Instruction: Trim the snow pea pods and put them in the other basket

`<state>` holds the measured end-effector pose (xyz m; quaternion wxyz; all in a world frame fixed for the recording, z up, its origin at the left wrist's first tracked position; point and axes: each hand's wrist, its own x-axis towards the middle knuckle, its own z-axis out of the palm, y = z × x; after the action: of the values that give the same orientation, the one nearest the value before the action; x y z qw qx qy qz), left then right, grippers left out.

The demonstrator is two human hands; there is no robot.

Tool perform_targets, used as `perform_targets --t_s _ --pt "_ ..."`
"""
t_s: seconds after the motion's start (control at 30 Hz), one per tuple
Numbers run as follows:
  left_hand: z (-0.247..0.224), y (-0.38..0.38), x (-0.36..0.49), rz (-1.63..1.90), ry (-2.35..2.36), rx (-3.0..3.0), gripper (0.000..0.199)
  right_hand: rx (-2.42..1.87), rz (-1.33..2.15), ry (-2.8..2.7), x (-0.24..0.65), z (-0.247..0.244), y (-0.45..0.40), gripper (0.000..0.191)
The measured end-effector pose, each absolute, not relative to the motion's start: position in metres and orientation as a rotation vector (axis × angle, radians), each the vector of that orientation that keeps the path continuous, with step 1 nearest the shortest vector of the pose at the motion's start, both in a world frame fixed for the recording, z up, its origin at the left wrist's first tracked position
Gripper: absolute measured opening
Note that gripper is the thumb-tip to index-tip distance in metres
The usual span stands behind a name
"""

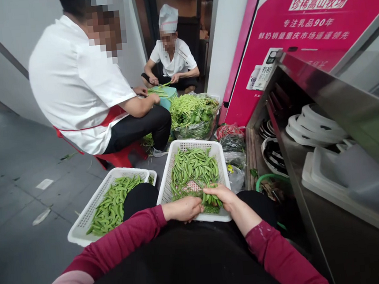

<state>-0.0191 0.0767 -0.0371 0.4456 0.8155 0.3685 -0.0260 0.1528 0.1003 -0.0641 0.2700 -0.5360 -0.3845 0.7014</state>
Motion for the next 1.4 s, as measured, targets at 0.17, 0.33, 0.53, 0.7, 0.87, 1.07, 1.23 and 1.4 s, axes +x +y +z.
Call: perform_targets --t_s 0.17,0.33,0.53,0.7,0.87,1.07,1.23,1.4 --pt "-0.036 0.074 -0.025 -0.151 0.829 2.063 0.020 -1.459 1.688 -1.164 0.145 -0.061 0.093 0.032" --pt "-0.046 0.073 -0.018 -0.200 0.961 2.449 0.020 -1.594 1.370 -1.776 0.132 -0.048 0.098 0.020" --pt "-0.043 0.101 -0.048 0.108 1.504 2.200 0.028 -1.616 1.335 -1.954 0.146 -0.041 0.112 0.022" --pt "-0.050 0.107 -0.064 0.111 1.687 2.160 0.027 -1.643 1.464 -1.775 0.160 -0.051 0.108 0.027" --pt "-0.047 0.079 -0.040 0.179 1.419 2.514 0.044 -1.588 1.586 -1.794 0.159 -0.054 0.106 0.026" --pt "-0.048 0.083 -0.026 -0.041 1.069 2.672 0.017 -1.513 1.327 -2.303 0.155 -0.051 0.105 0.015" --pt "-0.055 0.095 -0.031 0.271 1.061 2.221 0.022 -1.469 0.909 -2.532 0.148 -0.041 0.101 0.019" --pt "-0.065 0.088 -0.022 0.641 1.029 1.476 0.034 -1.323 1.192 -2.013 0.144 -0.042 0.099 0.021"
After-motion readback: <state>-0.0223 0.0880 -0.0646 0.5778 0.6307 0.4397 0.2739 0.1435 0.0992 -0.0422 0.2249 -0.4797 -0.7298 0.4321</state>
